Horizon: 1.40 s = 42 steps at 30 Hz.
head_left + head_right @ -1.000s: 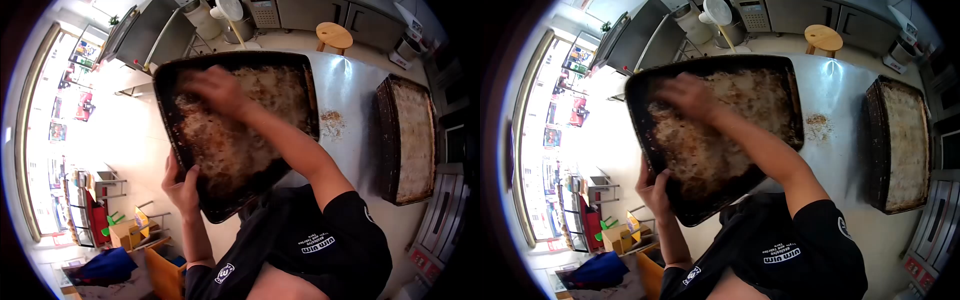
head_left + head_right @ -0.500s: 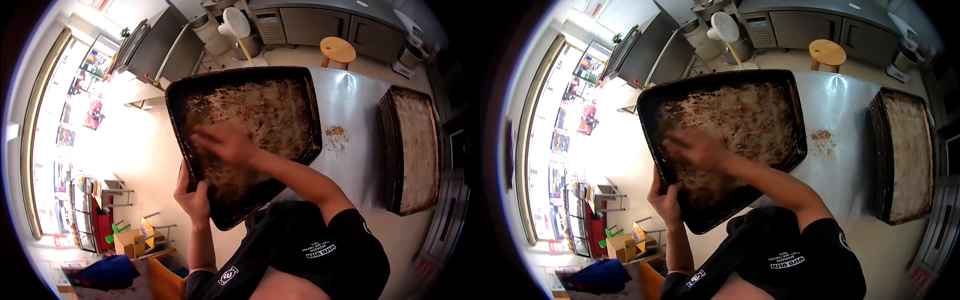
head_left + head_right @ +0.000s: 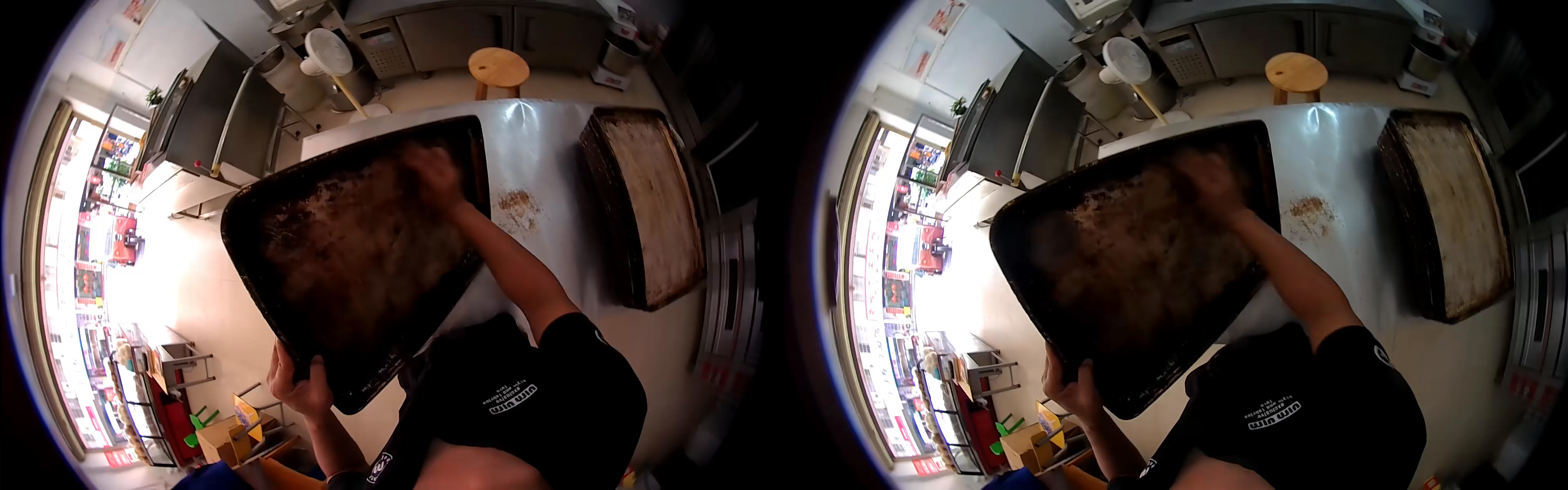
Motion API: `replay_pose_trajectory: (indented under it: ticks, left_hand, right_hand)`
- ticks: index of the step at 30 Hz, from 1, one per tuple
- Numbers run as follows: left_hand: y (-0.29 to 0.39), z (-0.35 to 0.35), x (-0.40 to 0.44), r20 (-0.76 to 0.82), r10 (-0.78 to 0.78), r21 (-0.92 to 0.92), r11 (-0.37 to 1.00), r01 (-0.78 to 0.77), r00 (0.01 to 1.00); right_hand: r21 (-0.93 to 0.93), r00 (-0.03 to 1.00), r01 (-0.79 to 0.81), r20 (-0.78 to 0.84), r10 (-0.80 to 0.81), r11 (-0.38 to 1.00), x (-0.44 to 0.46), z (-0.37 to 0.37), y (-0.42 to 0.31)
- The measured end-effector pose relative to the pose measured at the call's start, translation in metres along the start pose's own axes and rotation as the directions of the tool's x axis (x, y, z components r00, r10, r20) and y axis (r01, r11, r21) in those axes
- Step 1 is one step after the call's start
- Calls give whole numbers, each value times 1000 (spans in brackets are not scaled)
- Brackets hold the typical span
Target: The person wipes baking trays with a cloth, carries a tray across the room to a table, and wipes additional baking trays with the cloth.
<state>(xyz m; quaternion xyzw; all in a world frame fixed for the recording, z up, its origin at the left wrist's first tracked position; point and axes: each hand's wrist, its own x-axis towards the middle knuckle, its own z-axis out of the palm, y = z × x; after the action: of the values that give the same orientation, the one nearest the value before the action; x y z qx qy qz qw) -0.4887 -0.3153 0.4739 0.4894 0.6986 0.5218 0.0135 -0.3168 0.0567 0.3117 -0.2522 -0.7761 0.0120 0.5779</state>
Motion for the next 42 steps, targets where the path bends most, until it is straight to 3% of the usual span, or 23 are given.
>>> replay_pose_trajectory:
  ticks: [1,2,3,6,9,10,12,15,16,17,18,19,21,24,25,27,29,32,35,38,39,41,42]
  left_hand:
    - [-3,0,1,15,-11,-6,1000,11,1000]
    - [-6,0,1,-17,-58,-47,997,58,998]
    - [-9,0,-2,-37,-110,-84,991,107,993]
    - [-21,6,2,-76,-178,-157,974,165,981]
    - [-11,14,6,-94,-189,-205,965,167,977]
    - [-5,21,8,-101,-185,-230,960,158,978]
    - [9,29,9,-81,-208,-229,956,185,975]
    - [0,23,1,-64,-161,-157,976,150,985]
    - [-5,14,-2,-61,-136,-118,985,128,989]
    - [-7,9,-2,-51,-151,-118,982,145,987]
    - [-8,6,-3,-49,-169,-121,979,162,984]
    - [-7,2,-7,-41,-185,-124,976,179,982]
    - [-10,2,-7,-76,-194,-155,971,180,978]
    - [-12,9,-5,-96,-203,-189,965,182,974]
    - [-12,14,-1,-89,-193,-201,964,172,977]
    - [-2,21,3,-81,-174,-172,972,158,981]
    - [5,25,6,-71,-140,-134,982,130,988]
    - [10,20,1,-64,-38,-49,998,35,997]
    - [0,4,-8,-23,-18,-63,998,16,1000]
    - [-11,-10,-10,49,-120,15,993,119,992]
    - [-9,-12,-8,50,-73,27,997,72,996]
    - [-8,-6,5,56,39,35,999,-41,998]
    - [-9,-7,5,52,-20,40,999,18,998]
  right_hand:
    - [-24,971,-239,11,239,971,-33,8,35]
    - [48,869,-494,40,493,868,-65,10,72]
    - [109,695,-719,91,713,687,-87,11,93]
    - [142,678,-732,249,692,666,-49,-18,73]
    - [356,868,-488,103,486,797,21,-28,-50]
    - [254,972,-231,110,210,939,44,-42,-89]
    - [340,976,33,190,-103,940,39,-26,-145]
    - [311,995,60,55,-81,949,-2,-10,-110]
    - [35,982,-117,155,110,993,-19,-16,-88]
    - [5,958,-278,69,277,961,-42,-14,-44]
    - [-120,747,-621,208,631,775,-100,-1,8]
    - [128,421,-907,259,870,401,-140,-4,46]
    - [-75,622,-765,167,765,639,-150,-15,44]
    - [164,895,-444,25,446,881,-34,-30,-76]
    - [210,975,-222,35,220,952,-2,-31,-106]
    - [371,991,4,120,-53,929,49,-31,-156]
    - [315,940,233,171,-297,920,68,-14,-174]
    - [245,954,267,72,-293,932,69,-6,-134]
    - [-15,982,179,63,-177,984,26,-8,-38]
    - [-139,986,-158,35,164,978,-29,-12,32]
    - [-203,957,-272,44,287,941,-39,-13,57]
    - [-279,972,-209,43,230,937,-40,-19,98]
    - [-311,974,-189,61,218,931,-47,-22,106]
